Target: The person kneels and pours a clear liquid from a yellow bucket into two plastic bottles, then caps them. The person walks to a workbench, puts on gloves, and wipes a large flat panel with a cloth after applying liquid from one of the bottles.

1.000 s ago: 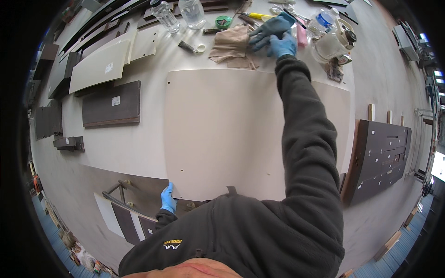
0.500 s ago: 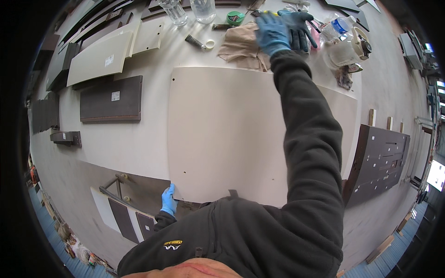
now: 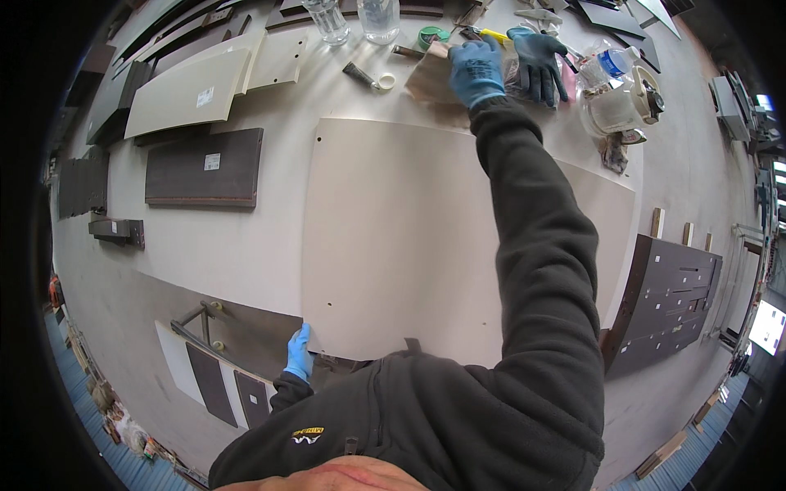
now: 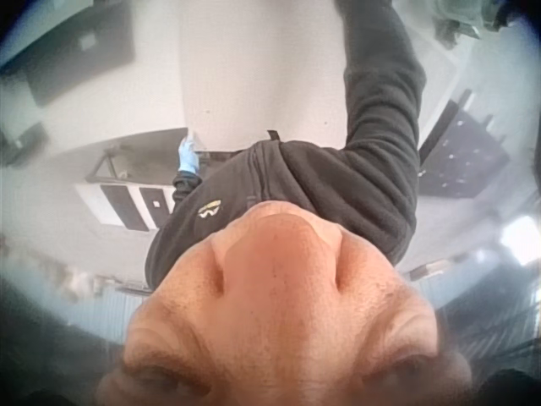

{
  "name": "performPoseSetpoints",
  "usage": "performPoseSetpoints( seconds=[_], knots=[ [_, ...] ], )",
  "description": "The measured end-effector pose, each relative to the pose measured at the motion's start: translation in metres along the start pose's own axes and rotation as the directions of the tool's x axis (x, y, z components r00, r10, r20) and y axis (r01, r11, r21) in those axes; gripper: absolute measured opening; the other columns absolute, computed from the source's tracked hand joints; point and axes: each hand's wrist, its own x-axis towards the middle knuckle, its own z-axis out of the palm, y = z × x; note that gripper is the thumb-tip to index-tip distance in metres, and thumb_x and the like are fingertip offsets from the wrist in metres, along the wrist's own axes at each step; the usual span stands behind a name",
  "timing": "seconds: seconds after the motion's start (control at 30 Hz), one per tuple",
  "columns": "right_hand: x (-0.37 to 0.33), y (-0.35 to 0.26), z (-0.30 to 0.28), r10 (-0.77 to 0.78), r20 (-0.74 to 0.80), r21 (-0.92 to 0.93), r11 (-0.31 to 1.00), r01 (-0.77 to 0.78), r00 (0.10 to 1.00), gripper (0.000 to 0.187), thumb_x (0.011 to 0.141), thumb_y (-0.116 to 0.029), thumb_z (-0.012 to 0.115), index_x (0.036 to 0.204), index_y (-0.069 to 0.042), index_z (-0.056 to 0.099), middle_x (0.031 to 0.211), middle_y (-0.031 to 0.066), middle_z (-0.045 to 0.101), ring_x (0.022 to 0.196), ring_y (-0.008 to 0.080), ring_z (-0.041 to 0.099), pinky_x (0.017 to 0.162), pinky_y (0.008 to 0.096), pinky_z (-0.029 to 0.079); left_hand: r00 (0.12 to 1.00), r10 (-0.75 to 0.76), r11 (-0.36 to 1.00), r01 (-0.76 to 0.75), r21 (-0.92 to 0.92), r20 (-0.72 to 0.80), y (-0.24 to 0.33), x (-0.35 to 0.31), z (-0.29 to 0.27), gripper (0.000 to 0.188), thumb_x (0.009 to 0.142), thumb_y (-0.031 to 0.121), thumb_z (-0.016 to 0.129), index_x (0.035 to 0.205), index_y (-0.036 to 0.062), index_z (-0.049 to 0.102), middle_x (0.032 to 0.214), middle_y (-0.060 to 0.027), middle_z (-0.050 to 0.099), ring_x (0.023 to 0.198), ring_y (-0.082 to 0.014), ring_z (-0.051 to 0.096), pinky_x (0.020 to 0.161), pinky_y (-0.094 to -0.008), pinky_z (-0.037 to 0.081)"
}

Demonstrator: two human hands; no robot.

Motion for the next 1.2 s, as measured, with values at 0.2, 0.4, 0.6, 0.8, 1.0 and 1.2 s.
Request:
performPoseSetpoints(
  seconds=[0.2, 0.4, 0.6, 0.8, 1.0, 1.2],
  knots=[
    [-0.021, 0.020, -0.082, 0.021, -0.445, 0.233, 0.968, 0.093, 0.895, 0.014, 0.080, -0.003, 0.074, 0.094, -0.006, 0.071, 0.096, 0.0128, 0.073, 0.095, 0.0350, 0.069, 0.089, 0.0432, 0.055, 0.996, 0.004, 0.955, 0.021, 0.294, -0.085, 0.007, 0.005, -0.009, 0.055, 0.102, 0.041, 0.068, 0.134, -0.0033, 0.062, 0.118, -0.0074, 0.071, 0.111, -0.0184, 0.067, 0.095, -0.0361, 0.055],
    [-0.070, 0.019, -0.190, 0.111, -0.525, 0.411, 0.902, 0.137, 0.844, 0.017, 0.083, -0.002, 0.072, 0.099, -0.007, 0.073, 0.099, 0.0136, 0.074, 0.095, 0.0372, 0.070, 0.085, 0.0452, 0.056, 0.985, 0.175, 0.538, -0.102, 0.837, 0.008, 0.062, -0.026, 0.007, 0.051, 0.097, 0.041, 0.069, 0.120, -0.0047, 0.070, 0.109, -0.0164, 0.075, 0.102, -0.0270, 0.071, 0.091, -0.0385, 0.054],
    [-0.152, -0.051, -0.253, -0.085, -0.254, 0.525, 0.824, 0.211, 0.963, 0.028, 0.079, -0.011, 0.081, 0.103, -0.009, 0.067, 0.104, 0.0139, 0.071, 0.100, 0.0352, 0.066, 0.086, 0.0462, 0.053, 0.856, 0.489, 0.388, -0.384, 0.838, 0.166, 0.110, -0.089, 0.068, 0.050, 0.092, 0.033, 0.074, 0.125, -0.0040, 0.068, 0.118, -0.0204, 0.073, 0.111, -0.0317, 0.070, 0.100, -0.0417, 0.052],
    [-0.200, -0.189, -0.288, -0.471, -0.204, 0.838, 0.370, 0.402, 0.858, 0.015, 0.086, -0.019, 0.078, 0.087, -0.007, 0.069, 0.085, 0.0148, 0.070, 0.080, 0.0369, 0.067, 0.074, 0.0441, 0.053, 0.440, 0.805, 0.123, -0.781, 0.613, 0.399, 0.106, -0.157, 0.099, 0.093, 0.081, 0.026, 0.087, 0.158, 0.0034, 0.040, 0.164, -0.0219, 0.036, 0.153, -0.0362, 0.034, 0.124, -0.0453, 0.033],
    [-0.215, -0.324, -0.299, -0.525, -0.244, 0.970, -0.143, 0.198, 0.816, 0.013, 0.088, -0.005, 0.073, 0.101, -0.004, 0.072, 0.096, 0.0150, 0.073, 0.089, 0.0345, 0.070, 0.080, 0.0413, 0.057, 0.673, 0.687, 0.612, -0.739, 0.281, 0.274, 0.071, -0.174, 0.021, 0.070, 0.082, 0.017, 0.087, 0.144, 0.0040, 0.056, 0.142, -0.0124, 0.060, 0.132, -0.0250, 0.057, 0.113, -0.0378, 0.046],
    [-0.212, -0.439, -0.253, -0.610, 0.291, 0.946, 0.069, -0.316, 0.737, 0.038, 0.094, -0.017, 0.072, 0.127, 0.001, 0.069, 0.127, 0.0169, 0.071, 0.111, 0.0262, 0.071, 0.100, 0.0381, 0.056, 0.774, 0.554, 0.829, -0.478, -0.291, 0.306, 0.017, -0.182, -0.085, 0.033, 0.093, 0.013, 0.073, 0.123, -0.0008, 0.069, 0.103, -0.0010, 0.071, 0.090, -0.0123, 0.066, 0.083, -0.0268, 0.055]
  ],
)
